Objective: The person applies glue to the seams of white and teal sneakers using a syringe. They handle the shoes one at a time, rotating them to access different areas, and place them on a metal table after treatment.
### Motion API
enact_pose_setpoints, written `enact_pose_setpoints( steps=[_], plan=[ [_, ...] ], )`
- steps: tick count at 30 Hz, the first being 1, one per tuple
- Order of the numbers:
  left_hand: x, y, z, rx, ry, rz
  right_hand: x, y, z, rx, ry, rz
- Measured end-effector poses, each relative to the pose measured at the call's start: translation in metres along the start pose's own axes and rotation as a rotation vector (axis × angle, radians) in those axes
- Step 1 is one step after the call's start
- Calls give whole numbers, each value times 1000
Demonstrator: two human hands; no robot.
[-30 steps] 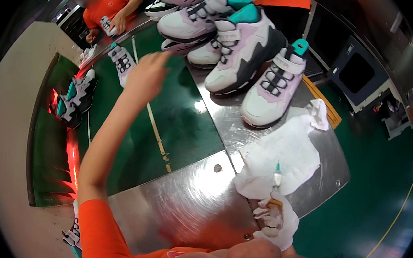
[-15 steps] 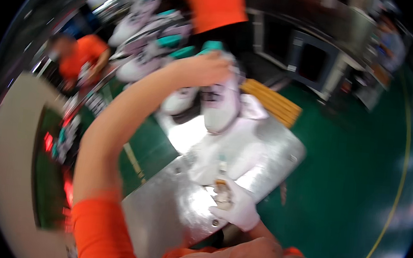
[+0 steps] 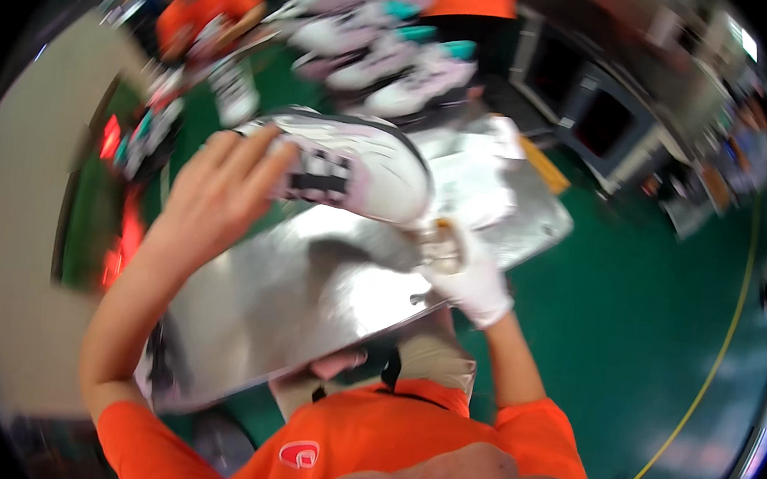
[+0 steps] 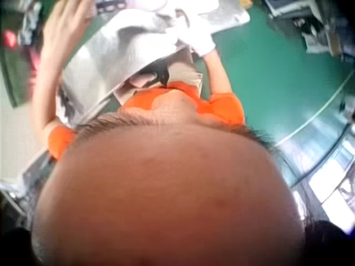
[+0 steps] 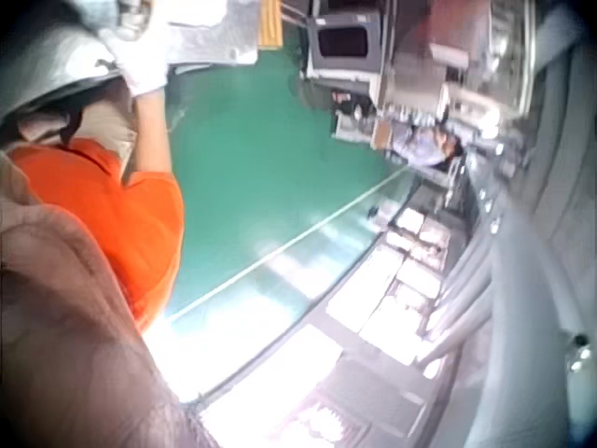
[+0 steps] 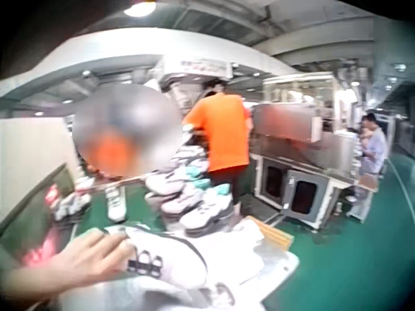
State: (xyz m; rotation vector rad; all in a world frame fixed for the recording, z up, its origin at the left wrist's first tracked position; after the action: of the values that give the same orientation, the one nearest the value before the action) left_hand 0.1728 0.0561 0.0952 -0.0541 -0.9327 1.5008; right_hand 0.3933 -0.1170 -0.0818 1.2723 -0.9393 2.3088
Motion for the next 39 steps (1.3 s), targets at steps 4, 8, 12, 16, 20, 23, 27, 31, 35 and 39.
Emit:
enact_pose_setpoints(
  steps=[4,8,12,16,20,23,27,31,35,39],
  plan=[
    [-47,107,53,132,23,79,10,-7,-5,165,-15,-160],
    [-99,176,81,159,-68,326,18,-4,-11,301,-35,-237],
    [-124,188,84,32,-55,392,35,-8,-3,304,-233,-441],
    [-122,199,81,14,40,475,28,-15,-5,458,75,-344],
    [-108,205,83,-21,97,558,47,-17,-6,356,-205,-534],
    [-94,202,81,30,266,599,43,-20,-21,390,45,-453],
    [-88,200,78,57,315,613,63,-18,-31,667,-321,-576],
    [-83,196,75,98,375,675,73,-7,-75,766,-837,-468],
    [-82,196,74,98,384,674,62,4,-112,814,-1108,-428],
    [-81,194,73,94,395,707,70,1,-124,868,-1038,-552]
  ],
)
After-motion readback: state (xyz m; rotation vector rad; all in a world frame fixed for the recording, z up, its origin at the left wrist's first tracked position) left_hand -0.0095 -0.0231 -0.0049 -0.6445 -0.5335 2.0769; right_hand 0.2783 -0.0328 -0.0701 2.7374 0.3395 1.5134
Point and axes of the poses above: each hand's wrist, its own y-axis away from the middle knuckle, its own z-axis out of the back of the hand, x = y × z, the point moved 3 cm from there along -y, towards the middle knuckle, and after that the axes turned 12 degrees about -x, right-handed, at the moved point
